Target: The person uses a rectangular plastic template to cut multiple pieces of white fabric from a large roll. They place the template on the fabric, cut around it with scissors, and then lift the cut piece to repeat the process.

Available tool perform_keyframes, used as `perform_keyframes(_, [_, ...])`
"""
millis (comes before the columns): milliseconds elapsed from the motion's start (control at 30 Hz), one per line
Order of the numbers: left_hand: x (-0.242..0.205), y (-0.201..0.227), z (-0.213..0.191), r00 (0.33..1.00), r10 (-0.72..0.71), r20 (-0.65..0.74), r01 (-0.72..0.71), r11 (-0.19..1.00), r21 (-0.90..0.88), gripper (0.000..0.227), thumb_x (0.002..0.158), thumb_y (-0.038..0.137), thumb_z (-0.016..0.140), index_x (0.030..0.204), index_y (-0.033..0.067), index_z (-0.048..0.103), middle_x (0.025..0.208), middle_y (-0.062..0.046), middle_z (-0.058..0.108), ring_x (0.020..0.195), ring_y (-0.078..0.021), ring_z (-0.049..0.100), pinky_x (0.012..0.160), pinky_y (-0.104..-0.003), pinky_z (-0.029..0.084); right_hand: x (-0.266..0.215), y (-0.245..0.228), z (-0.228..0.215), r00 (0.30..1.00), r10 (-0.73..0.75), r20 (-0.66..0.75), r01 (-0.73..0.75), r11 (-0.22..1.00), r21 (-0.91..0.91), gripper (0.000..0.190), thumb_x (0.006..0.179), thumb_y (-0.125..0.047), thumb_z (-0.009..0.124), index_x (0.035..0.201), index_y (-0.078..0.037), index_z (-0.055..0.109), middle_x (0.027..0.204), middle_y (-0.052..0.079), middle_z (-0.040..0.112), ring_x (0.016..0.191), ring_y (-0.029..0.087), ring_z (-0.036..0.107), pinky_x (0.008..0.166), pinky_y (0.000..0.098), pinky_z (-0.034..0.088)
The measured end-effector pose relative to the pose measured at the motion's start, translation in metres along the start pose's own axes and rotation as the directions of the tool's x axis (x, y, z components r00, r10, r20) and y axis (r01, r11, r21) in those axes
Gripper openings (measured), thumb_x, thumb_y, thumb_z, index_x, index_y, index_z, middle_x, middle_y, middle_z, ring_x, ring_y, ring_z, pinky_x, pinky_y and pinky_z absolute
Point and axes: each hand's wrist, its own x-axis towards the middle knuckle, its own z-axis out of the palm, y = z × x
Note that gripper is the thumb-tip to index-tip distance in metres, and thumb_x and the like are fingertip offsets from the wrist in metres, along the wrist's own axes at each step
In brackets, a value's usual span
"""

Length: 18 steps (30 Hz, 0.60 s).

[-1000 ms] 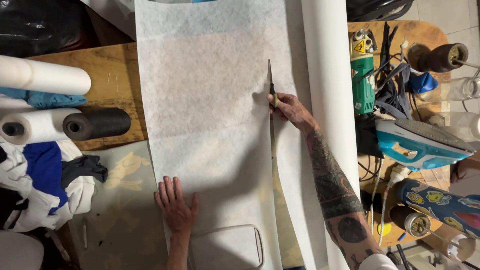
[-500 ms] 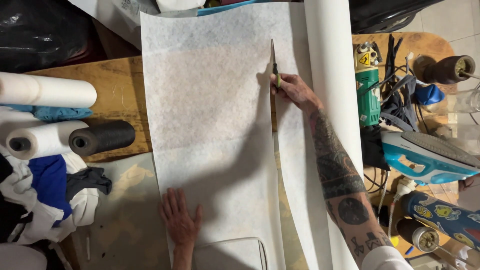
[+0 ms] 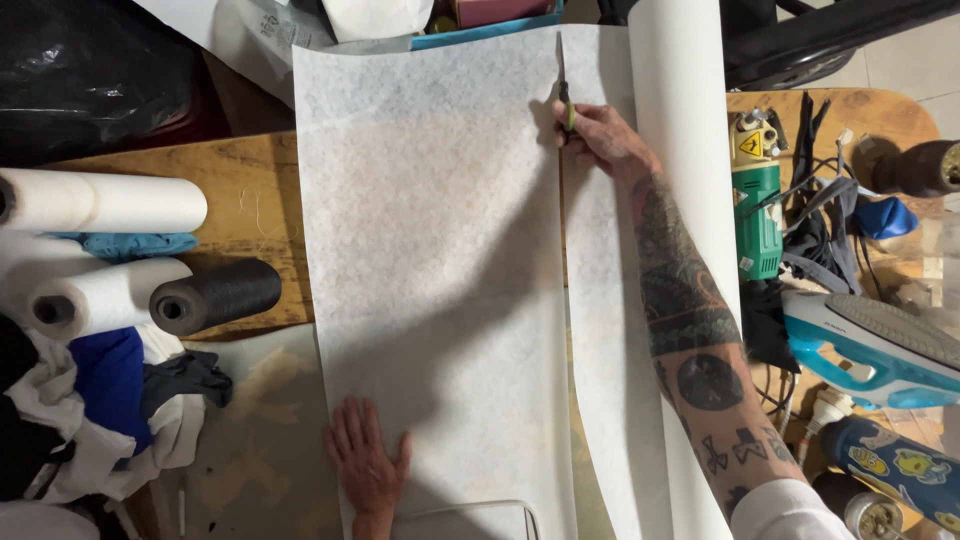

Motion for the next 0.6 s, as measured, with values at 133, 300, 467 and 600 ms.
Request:
perform_keyframes(133, [0.002,0.002,0.0,1.0,-0.014,-0.016,0.014,1.0,0.0,0.069,0.08,0.052,0.036,0.131,0.0045,0.039,0.137,-0.019,0.037,0.124,-0.0365,0.037,0.103,-0.052,0.028,0.034,0.003,-0.015,0.995,0.014,-0.096,-0.017,0.999,-0.034,0.031,0.082,-0.043,0.059,0.076,-0.013,0.057,0.066,-0.006,0.055,0.043,-0.002,0.035,0.031,0.0127,0.022])
perform_keyframes(300, [-0.002,0.001,0.001,1.0,-0.019,0.005,0.019,1.0,0.003,0.069,0.08,0.052,0.037,0.13,0.0045,0.04,0.136,-0.019,0.038,0.125,-0.0368,0.036,0.102,-0.052,0.028,-0.005,-0.034,0.0,0.977,-0.142,-0.157,0.105,0.969,-0.222,0.026,0.089,-0.036,0.055,0.094,-0.012,0.062,0.074,-0.002,0.061,0.05,0.001,0.045,0.043,0.0143,0.036])
perform_keyframes(467, [0.002,0.002,-0.007,0.999,-0.053,-0.004,0.052,0.997,-0.064,0.07,0.079,0.051,0.041,0.134,0.008,0.036,0.141,-0.014,0.033,0.129,-0.0336,0.033,0.101,-0.05,0.027,-0.143,-0.013,0.048,0.909,-0.318,-0.27,0.213,0.91,-0.355,0.029,0.084,-0.027,0.06,0.09,0.001,0.063,0.082,0.011,0.066,0.059,0.013,0.06,0.051,0.0202,0.048])
perform_keyframes(600, [0.008,0.007,-0.021,0.992,0.0,-0.123,-0.017,0.99,-0.14,0.065,0.089,0.049,0.029,0.127,-0.0002,0.044,0.135,-0.02,0.039,0.124,-0.0372,0.037,0.101,-0.052,0.027,-0.28,0.078,0.097,0.875,-0.193,-0.444,-0.027,0.896,-0.442,0.028,0.077,-0.024,0.065,0.095,-0.003,0.065,0.087,0.007,0.068,0.08,0.011,0.062,0.069,0.0229,0.049])
